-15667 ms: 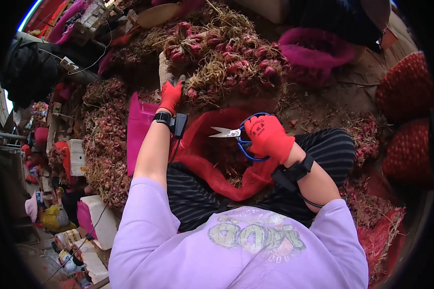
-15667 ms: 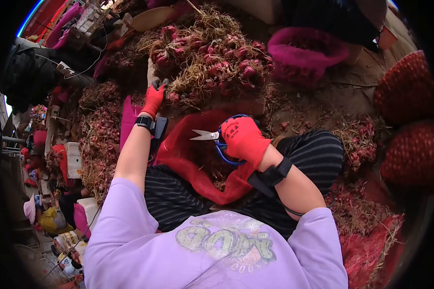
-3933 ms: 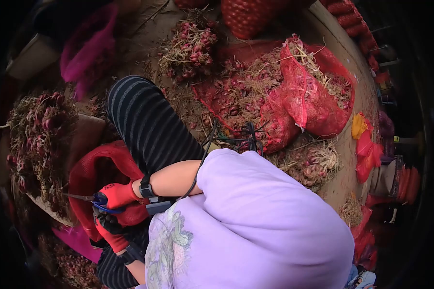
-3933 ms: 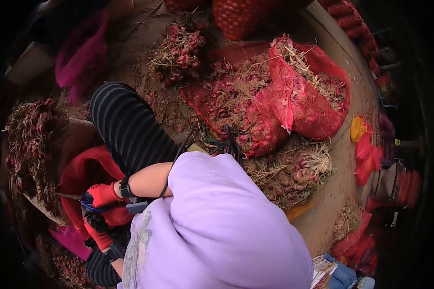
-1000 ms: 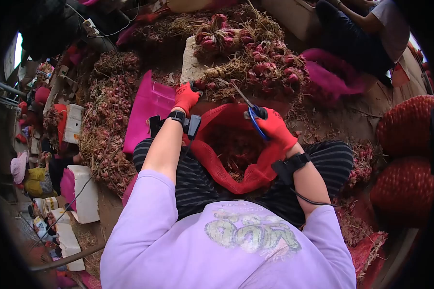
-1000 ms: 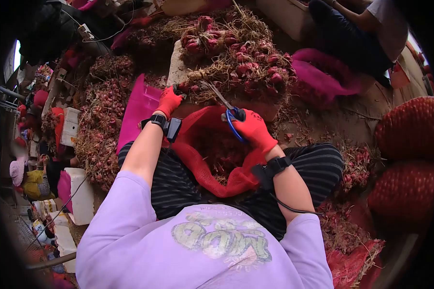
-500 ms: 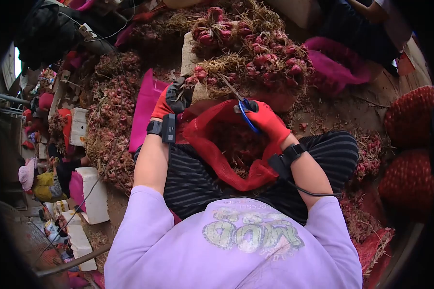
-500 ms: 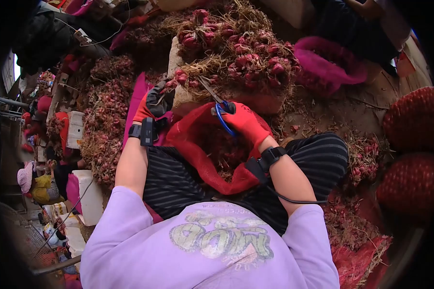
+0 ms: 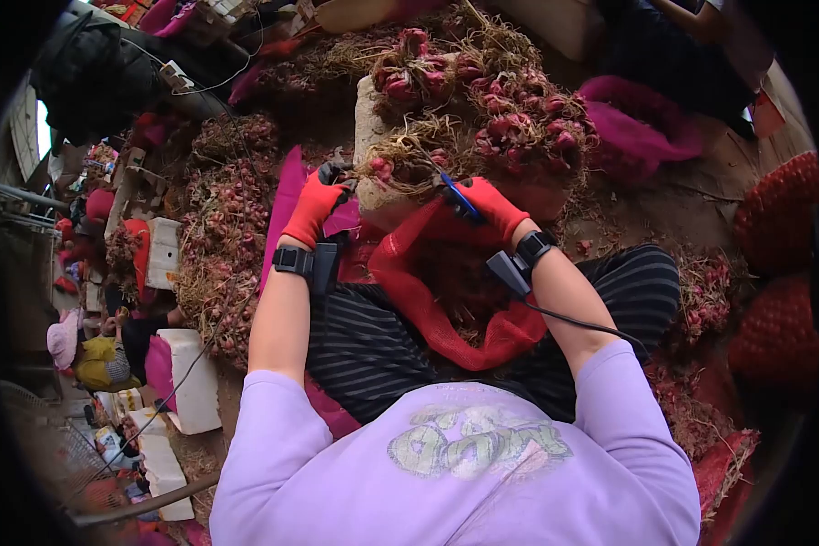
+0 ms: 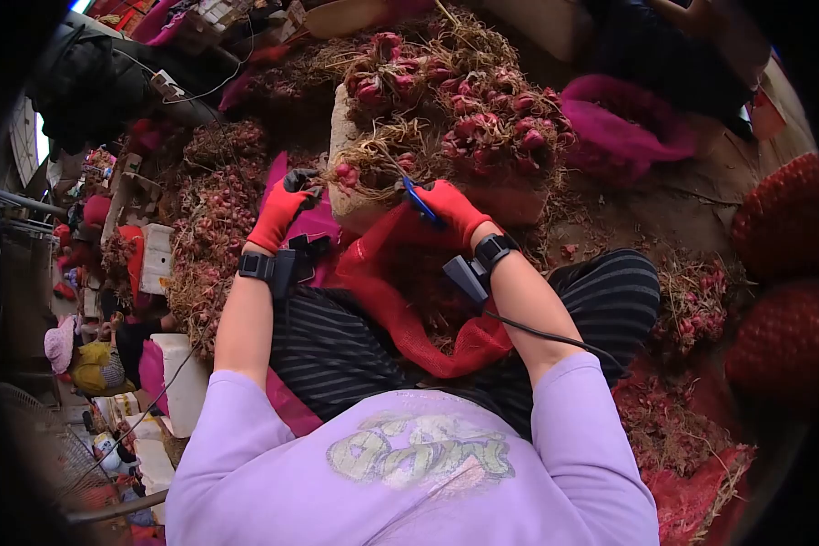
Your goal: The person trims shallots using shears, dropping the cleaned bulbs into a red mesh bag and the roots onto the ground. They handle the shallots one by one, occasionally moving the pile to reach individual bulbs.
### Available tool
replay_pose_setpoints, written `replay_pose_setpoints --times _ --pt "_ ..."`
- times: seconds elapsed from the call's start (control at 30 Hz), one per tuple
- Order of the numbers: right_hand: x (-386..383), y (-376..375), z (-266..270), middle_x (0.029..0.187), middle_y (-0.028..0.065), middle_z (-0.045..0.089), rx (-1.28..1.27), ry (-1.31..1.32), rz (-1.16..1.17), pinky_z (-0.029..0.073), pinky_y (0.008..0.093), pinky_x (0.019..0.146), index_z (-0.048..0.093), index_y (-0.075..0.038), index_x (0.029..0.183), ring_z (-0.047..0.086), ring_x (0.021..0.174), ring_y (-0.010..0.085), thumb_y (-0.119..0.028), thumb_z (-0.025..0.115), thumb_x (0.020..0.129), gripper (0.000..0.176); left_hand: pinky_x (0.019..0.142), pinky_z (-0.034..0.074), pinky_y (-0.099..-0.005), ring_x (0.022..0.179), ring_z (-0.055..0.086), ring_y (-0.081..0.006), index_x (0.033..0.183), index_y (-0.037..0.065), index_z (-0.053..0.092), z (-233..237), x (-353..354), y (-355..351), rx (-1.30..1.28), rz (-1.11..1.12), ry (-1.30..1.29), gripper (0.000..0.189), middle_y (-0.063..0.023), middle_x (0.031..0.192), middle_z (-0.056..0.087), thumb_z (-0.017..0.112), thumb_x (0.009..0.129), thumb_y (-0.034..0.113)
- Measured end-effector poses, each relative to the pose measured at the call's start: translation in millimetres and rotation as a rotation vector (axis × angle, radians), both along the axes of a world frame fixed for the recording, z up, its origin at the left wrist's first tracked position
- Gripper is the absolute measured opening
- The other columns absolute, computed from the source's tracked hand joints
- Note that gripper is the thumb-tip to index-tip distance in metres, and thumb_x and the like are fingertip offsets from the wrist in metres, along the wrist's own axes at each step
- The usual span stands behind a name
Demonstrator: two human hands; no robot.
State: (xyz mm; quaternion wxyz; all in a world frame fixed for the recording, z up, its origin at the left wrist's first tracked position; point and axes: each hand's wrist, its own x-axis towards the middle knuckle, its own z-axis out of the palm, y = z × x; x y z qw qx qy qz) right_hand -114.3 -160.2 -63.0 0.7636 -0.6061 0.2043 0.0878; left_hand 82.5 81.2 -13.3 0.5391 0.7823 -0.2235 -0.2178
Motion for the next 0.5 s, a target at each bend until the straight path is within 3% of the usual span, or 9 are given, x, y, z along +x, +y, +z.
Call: replay_pose_setpoints --times 0.07,0.17,0.33,0.43,0.5 --pt "-14 13 12 0.063 -0.0074 0.049 0.156 -0.139 0.025 0.039 0.0204 0.050 0.061 -0.005 0.093 0.045 0.055 0.0037 -0.037 0.057 0.088 0.033 0.054 0.044 -0.0217 0.068 0.056 -0.0091 0.103 0.005 0.060 -3 7 8 -0.037 0.023 0.066 0.031 -0.0012 0.084 0.063 0.056 0.075 -0.010" --pt "-29 43 19 0.063 -0.0061 0.054 0.281 -0.168 0.182 0.032 0.0185 0.039 0.064 -0.011 0.084 0.048 0.048 0.0038 -0.039 0.061 0.085 0.028 0.059 0.046 -0.0227 0.074 0.057 -0.0096 0.101 0.004 0.060 -3 7 7 -0.086 0.057 0.030 0.028 -0.0006 0.086 0.063 0.058 0.076 -0.008" --pt "-14 62 34 0.060 -0.0028 0.055 0.381 -0.029 0.172 0.033 0.0198 0.040 0.064 -0.009 0.084 0.049 0.050 0.0045 -0.043 0.064 0.081 0.034 0.061 0.049 -0.0256 0.071 0.057 -0.0104 0.098 0.003 0.061 6 4 5 -0.058 -0.019 -0.039 0.023 -0.0008 0.084 0.063 0.062 0.075 -0.004" --pt "15 49 2 0.071 -0.0064 0.057 0.141 -0.074 0.046 0.033 0.0173 0.043 0.062 -0.011 0.099 0.047 0.053 0.0010 -0.034 0.051 0.091 0.027 0.061 0.049 -0.0255 0.071 0.058 -0.0104 0.097 0.002 0.060 17 1 9 0.110 0.080 -0.091 0.021 -0.0024 0.084 0.063 0.064 0.076 -0.001" --pt "22 23 6 0.075 -0.0065 0.058 0.412 -0.070 0.060 0.034 0.0175 0.041 0.054 -0.012 0.116 0.048 0.053 0.0006 -0.027 0.049 0.092 0.029 0.062 0.050 -0.0269 0.074 0.061 -0.0135 0.099 0.002 0.059 -11 34 31 0.071 0.092 -0.007 0.020 -0.0045 0.086 0.063 0.062 0.080 0.002"
